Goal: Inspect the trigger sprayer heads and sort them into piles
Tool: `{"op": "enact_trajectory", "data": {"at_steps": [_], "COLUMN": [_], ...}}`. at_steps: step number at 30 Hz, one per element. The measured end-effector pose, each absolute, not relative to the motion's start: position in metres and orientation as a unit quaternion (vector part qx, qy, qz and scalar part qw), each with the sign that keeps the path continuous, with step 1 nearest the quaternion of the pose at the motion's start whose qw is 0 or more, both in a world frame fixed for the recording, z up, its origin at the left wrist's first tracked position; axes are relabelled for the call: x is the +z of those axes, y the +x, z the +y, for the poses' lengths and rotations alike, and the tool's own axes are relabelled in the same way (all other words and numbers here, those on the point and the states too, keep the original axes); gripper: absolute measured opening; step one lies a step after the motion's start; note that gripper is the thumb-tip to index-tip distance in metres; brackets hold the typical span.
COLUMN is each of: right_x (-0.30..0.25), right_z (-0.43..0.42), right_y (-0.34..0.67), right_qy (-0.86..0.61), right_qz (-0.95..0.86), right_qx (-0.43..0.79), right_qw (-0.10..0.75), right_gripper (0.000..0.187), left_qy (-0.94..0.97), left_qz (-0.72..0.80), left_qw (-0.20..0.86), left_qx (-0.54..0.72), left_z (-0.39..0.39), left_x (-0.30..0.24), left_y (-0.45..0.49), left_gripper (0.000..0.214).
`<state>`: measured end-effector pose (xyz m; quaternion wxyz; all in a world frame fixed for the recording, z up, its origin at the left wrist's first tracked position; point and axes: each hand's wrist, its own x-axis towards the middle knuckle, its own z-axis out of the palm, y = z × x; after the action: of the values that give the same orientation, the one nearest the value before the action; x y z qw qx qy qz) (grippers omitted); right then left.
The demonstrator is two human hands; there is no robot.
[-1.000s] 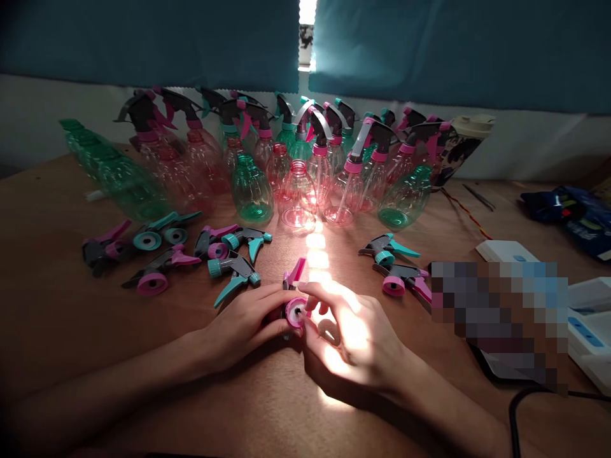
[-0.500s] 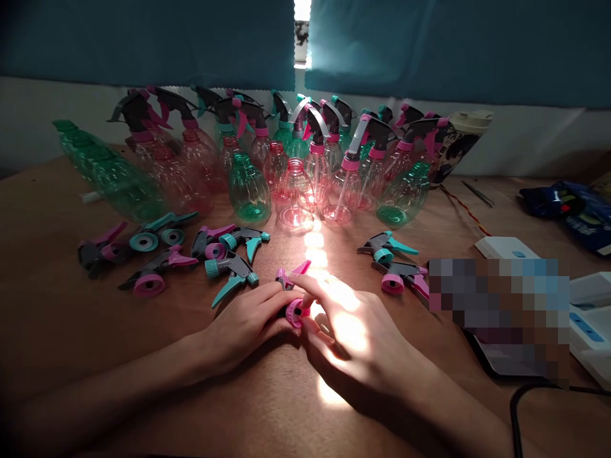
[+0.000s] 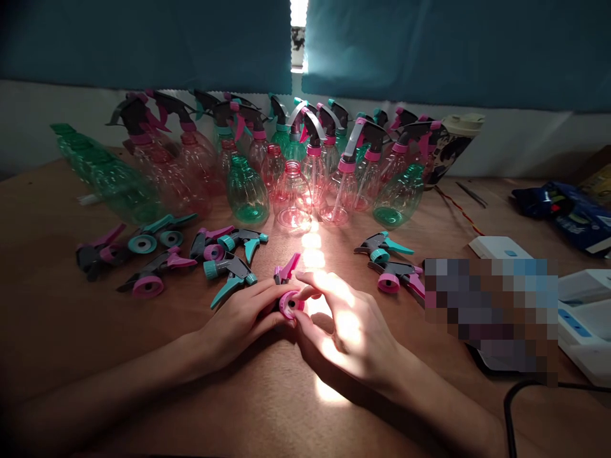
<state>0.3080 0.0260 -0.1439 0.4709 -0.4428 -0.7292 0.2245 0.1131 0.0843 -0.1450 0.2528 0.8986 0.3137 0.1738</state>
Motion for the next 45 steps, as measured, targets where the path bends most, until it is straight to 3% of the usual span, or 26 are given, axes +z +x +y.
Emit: {"op": "enact_trajectory", "data": {"at_steps": [13, 17, 20, 25, 31, 37, 45], "right_x": [-0.135, -0.133, -0.133, -0.132, -0.121, -0.108, -0.119], "right_z": [0.026, 0.029, 0.028, 0.023, 0.023, -0.005, -0.036], "right_y": [0.308, 0.312, 0.309, 0.308, 0.339, 0.395, 0.413], "right_qy": [-0.426, -0.448, -0.485, -0.485, -0.506, -0.609, -0.656], "right_qz": [-0.758, -0.764, -0.751, -0.746, -0.757, -0.661, -0.661], "right_qx": [0.216, 0.183, 0.248, 0.282, 0.211, 0.147, -0.078], "right_qw": [0.444, 0.426, 0.373, 0.359, 0.355, 0.414, 0.355], "right_gripper": [0.026, 0.039, 0.041, 0.018, 0.015, 0.016, 0.015], "left_qy": [0.9, 0.897, 0.904, 0.896, 0.846, 0.848, 0.865], "left_qz": [0.29, 0.293, 0.286, 0.303, 0.347, 0.344, 0.329], "left_qw": [0.258, 0.259, 0.25, 0.26, 0.338, 0.316, 0.286], "left_qx": [0.199, 0.205, 0.198, 0.192, 0.222, 0.252, 0.249], "left_z": [0.082, 0.082, 0.082, 0.079, 0.069, 0.067, 0.072], "left_x": [-0.14, -0.141, -0.142, -0.138, -0.133, -0.139, -0.143], "left_y": [0.113, 0.114, 0.115, 0.124, 0.141, 0.144, 0.167], "left_gripper": [0.028, 0.029, 0.028, 0.016, 0.042, 0.024, 0.026]}}
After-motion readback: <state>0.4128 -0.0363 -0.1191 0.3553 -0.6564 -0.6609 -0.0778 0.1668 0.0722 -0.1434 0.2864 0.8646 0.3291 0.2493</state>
